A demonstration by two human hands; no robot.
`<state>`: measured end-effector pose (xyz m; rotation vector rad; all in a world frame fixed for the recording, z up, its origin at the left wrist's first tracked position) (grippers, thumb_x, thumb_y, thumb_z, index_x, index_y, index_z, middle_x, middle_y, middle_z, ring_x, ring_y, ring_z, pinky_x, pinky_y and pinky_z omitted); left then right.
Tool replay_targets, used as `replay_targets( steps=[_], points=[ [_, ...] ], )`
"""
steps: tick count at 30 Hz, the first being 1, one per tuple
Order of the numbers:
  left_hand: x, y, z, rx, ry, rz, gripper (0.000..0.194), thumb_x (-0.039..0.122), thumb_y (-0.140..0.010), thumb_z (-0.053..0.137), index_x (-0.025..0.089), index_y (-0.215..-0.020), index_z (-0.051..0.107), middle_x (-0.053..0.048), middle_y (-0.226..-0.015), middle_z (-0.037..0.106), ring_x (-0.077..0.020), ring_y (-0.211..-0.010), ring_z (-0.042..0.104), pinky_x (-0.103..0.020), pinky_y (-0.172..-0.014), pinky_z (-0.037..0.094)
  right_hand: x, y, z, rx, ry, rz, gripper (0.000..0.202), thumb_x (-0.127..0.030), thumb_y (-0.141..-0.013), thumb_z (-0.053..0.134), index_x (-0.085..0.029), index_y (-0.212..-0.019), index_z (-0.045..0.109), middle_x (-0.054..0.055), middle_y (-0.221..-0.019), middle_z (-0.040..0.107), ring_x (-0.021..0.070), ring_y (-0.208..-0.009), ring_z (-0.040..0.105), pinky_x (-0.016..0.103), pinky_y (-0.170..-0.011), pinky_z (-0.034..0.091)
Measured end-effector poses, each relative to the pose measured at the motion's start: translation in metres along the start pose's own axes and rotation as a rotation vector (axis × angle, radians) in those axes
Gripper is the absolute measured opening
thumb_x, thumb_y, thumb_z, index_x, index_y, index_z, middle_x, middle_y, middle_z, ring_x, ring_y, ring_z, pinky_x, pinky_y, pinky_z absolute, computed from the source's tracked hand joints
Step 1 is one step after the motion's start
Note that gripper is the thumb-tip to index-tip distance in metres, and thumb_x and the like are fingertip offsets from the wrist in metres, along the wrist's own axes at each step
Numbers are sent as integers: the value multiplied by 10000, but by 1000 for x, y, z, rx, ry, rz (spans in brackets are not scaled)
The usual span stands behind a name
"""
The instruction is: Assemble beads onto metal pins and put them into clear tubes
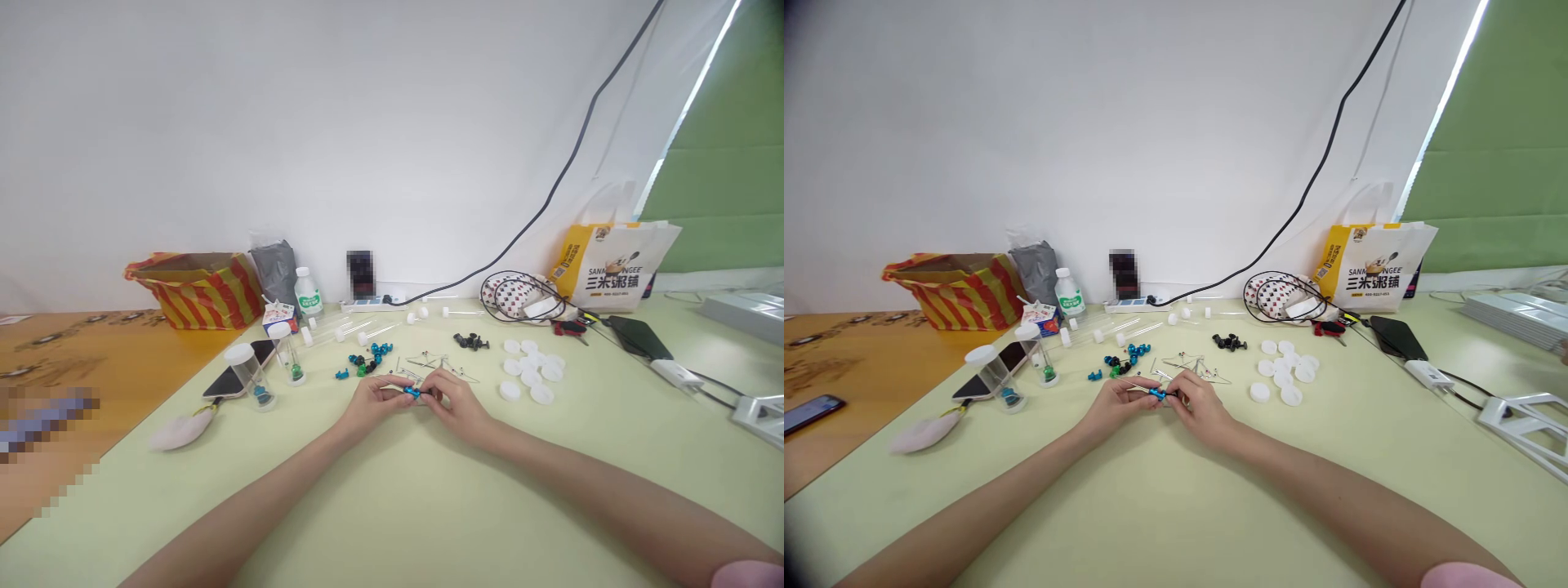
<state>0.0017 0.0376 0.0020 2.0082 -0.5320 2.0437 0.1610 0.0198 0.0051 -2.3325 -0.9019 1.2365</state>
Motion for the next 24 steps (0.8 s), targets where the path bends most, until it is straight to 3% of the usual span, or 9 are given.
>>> replay_targets(
  steps=[24],
  points=[
    [1, 0, 1, -37, 21, 13, 289, 260, -644, 710, 137, -899, 650, -78, -886, 705, -249, -848, 660, -374, -831, 504, -2, -1, -1, -27, -37, 45, 72, -198, -825, 488, -195, -830, 560, 32, -824, 528, 119, -630, 513, 267, -597, 443]
  ],
)
Point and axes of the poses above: each hand's wrist, its own y-axis away from the middle knuckle, its own z-axis out of the palm, x = y × z, the point moved 4 cm from there along -y, towards the middle knuckle
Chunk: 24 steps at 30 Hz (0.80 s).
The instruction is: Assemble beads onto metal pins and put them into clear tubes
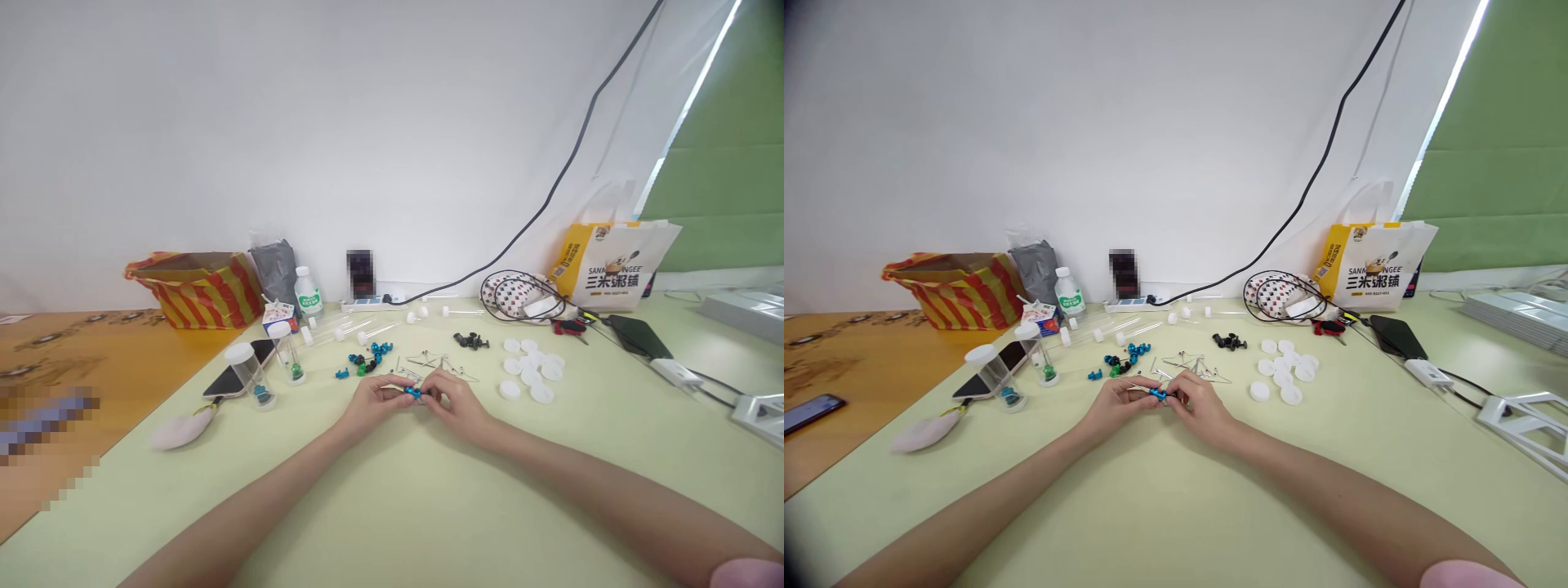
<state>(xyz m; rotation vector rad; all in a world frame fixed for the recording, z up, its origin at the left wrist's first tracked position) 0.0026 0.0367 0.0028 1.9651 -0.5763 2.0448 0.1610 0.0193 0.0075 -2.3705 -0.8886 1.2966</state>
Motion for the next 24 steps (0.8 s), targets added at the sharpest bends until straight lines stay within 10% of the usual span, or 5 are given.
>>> replay_targets(
  steps=[24],
  points=[
    [0, -1, -3, 16, -33, 23, 271, 231, -644, 715, 138, -892, 659, -72, -879, 699, -205, -816, 653, -304, -781, 505, 14, -2, 6, -59, -358, 224, 201, -319, -735, 615, -165, -862, 589, 22, -755, 609, 130, -645, 570, 270, -632, 474]
  ],
)
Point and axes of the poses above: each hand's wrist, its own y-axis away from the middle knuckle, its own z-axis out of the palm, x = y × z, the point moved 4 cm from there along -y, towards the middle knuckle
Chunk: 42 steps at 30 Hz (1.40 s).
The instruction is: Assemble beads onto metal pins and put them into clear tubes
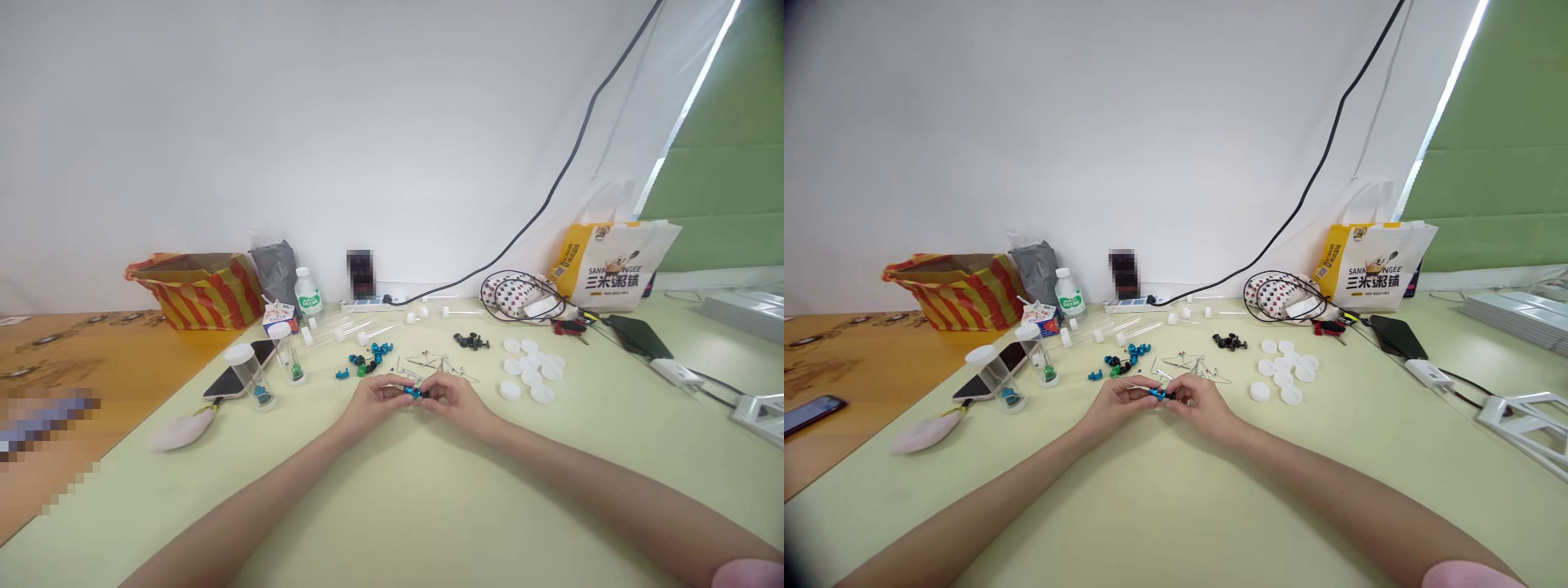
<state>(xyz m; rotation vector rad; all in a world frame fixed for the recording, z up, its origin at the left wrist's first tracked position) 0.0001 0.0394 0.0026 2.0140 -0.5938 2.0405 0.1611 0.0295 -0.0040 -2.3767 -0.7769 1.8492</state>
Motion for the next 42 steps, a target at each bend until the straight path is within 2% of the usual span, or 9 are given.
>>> replay_targets(
  steps=[7, 12, 17, 22, 29, 42],
  points=[
    [-2, 0, -2, -32, 50, -54, 296, 227, -646, 718, 140, -922, 654, -55, -776, 705, -153, -680, 635, -283, -712, 501, 0, 0, -2, -4, 16, -63, 236, -363, -748, 609, -176, -892, 602, 39, -823, 601, 144, -699, 592, 281, -656, 492],
    [-2, -1, -3, -29, 60, -47, 273, 245, -664, 702, 135, -911, 667, -74, -851, 701, -167, -705, 639, -300, -725, 501, 0, 2, -1, -13, 9, -92, 250, -398, -769, 584, -185, -896, 612, 58, -903, 567, 133, -682, 594, 274, -627, 510],
    [-4, -2, -4, -34, 53, -34, 243, 253, -678, 690, 137, -890, 671, -63, -813, 698, -176, -722, 645, -300, -728, 501, -4, 4, -2, -19, 100, -164, 237, -389, -807, 542, -197, -925, 618, 62, -887, 554, 138, -714, 576, 257, -595, 514],
    [-4, -2, -4, -16, 70, -45, 301, 236, -647, 717, 149, -923, 637, -61, -889, 679, -193, -756, 654, -320, -745, 499, -8, 5, -3, -8, 161, -221, 211, -369, -822, 528, -210, -931, 616, 60, -888, 554, 147, -753, 575, 269, -626, 520],
    [-5, -2, -4, -4, 76, -58, 222, 236, -628, 731, 138, -776, 597, -38, -754, 684, -182, -723, 657, -305, -718, 504, -6, 6, -2, -28, 135, -215, 217, -371, -829, 512, -205, -927, 612, 58, -897, 535, 133, -706, 587, 263, -603, 530],
    [-2, -2, -5, 44, 61, -70, 214, 221, -604, 745, 129, -742, 611, -31, -672, 686, -178, -686, 659, -289, -670, 512, -1, 3, -3, -6, -54, -103, 273, -431, -764, 580, -202, -903, 629, 56, -898, 535, 139, -660, 606, 318, -650, 553]
  ],
)
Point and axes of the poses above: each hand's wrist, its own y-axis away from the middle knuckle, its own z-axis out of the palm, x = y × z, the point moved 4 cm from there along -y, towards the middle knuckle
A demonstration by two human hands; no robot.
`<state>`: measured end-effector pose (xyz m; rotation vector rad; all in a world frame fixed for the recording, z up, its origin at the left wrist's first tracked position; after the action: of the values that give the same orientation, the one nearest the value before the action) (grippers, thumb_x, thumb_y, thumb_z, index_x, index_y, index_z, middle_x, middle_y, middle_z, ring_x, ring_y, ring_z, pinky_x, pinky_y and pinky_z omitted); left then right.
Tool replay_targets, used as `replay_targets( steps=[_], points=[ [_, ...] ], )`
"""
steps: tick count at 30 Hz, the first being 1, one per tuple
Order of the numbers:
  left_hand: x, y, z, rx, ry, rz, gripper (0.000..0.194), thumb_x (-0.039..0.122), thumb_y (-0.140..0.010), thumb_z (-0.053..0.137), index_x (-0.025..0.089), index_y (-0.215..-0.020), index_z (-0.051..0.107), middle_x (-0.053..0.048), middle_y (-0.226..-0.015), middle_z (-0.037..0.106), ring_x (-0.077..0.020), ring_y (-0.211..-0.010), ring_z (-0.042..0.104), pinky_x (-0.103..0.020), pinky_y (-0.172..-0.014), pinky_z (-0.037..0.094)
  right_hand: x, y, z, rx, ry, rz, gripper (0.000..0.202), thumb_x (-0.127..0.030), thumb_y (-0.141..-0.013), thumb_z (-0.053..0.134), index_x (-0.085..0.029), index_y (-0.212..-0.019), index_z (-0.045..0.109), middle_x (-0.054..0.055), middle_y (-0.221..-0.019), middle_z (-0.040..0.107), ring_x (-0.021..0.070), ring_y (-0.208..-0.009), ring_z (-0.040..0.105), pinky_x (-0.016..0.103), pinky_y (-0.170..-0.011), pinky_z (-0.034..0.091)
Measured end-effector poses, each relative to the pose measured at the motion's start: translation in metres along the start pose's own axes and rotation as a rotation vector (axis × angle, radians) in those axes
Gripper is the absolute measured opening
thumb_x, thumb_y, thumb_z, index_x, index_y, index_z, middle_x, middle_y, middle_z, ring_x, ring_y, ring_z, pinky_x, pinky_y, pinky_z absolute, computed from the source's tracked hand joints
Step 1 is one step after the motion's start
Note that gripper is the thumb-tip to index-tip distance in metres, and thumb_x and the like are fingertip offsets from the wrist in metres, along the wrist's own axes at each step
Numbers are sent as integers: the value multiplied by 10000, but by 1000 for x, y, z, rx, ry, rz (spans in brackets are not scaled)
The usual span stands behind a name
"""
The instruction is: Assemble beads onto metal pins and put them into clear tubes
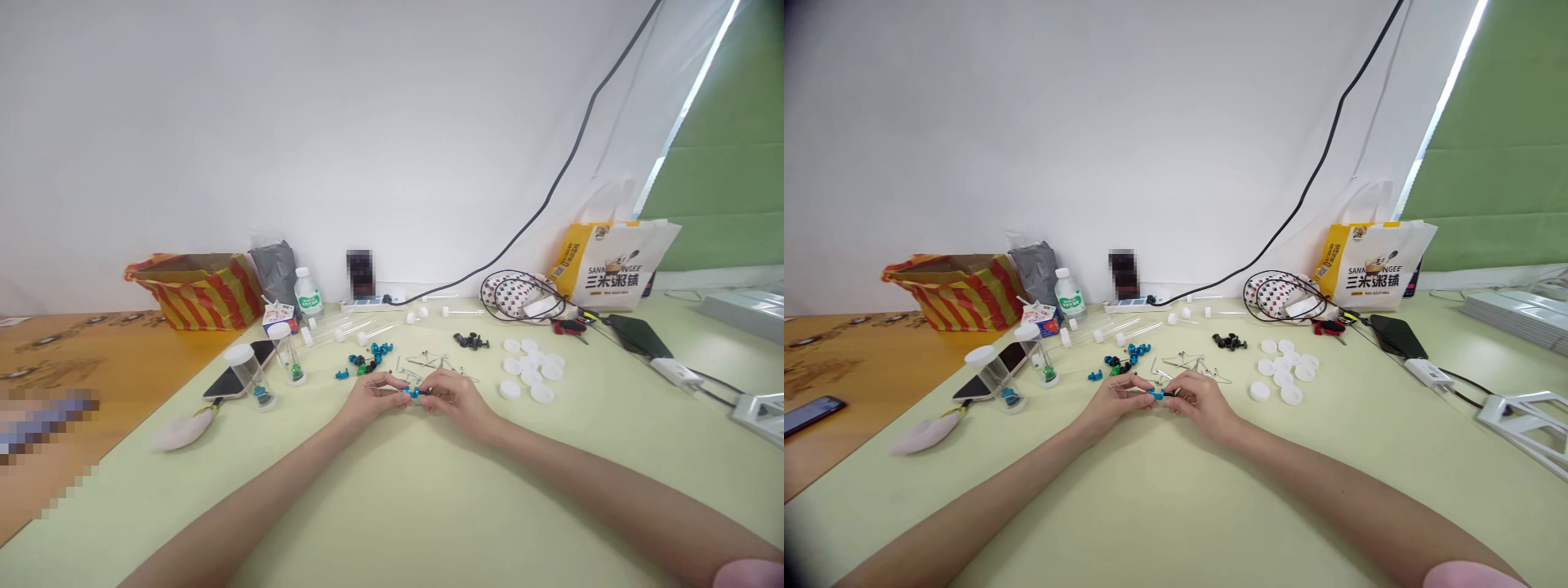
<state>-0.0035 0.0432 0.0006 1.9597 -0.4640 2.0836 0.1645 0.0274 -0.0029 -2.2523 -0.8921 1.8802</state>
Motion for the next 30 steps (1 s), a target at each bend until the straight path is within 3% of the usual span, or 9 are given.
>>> replay_targets(
  steps=[6, 12, 25, 30],
  points=[
    [-3, -1, -2, 15, -3, -4, 236, 251, -603, 744, 116, -774, 653, -59, -717, 702, -205, -726, 667, -316, -703, 521, 2, -1, -1, 27, -14, 52, 304, -463, -737, 592, -188, -863, 624, 58, -895, 564, 141, -629, 610, 315, -617, 544],
    [-3, -1, -4, 47, -14, -25, 243, 250, -585, 757, 115, -756, 651, -62, -720, 707, -200, -725, 665, -323, -723, 524, 2, -1, -1, 41, -59, 133, 287, -416, -735, 604, -174, -889, 596, 17, -698, 616, 145, -617, 609, 302, -626, 527],
    [-3, 0, -3, 38, -12, -16, 243, 266, -578, 760, 120, -727, 635, -62, -736, 706, -199, -727, 663, -327, -729, 520, 2, 1, 0, 26, -103, 153, 282, -414, -765, 566, -168, -898, 599, 25, -709, 646, 161, -639, 643, 318, -638, 539],
    [-2, 0, -4, 44, -18, 3, 252, 280, -581, 756, 117, -729, 634, -69, -737, 702, -205, -728, 662, -328, -721, 523, 6, 1, 0, 28, -112, 187, 302, -430, -712, 619, -172, -865, 588, 14, -675, 651, 172, -647, 650, 326, -655, 539]
  ],
)
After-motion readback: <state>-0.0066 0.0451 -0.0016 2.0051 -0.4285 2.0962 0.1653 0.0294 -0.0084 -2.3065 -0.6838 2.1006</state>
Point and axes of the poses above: each hand's wrist, its own y-axis away from the middle knuckle, its own z-axis out of the palm, x = y × z, the point moved 4 cm from there along -y, towards the middle knuckle
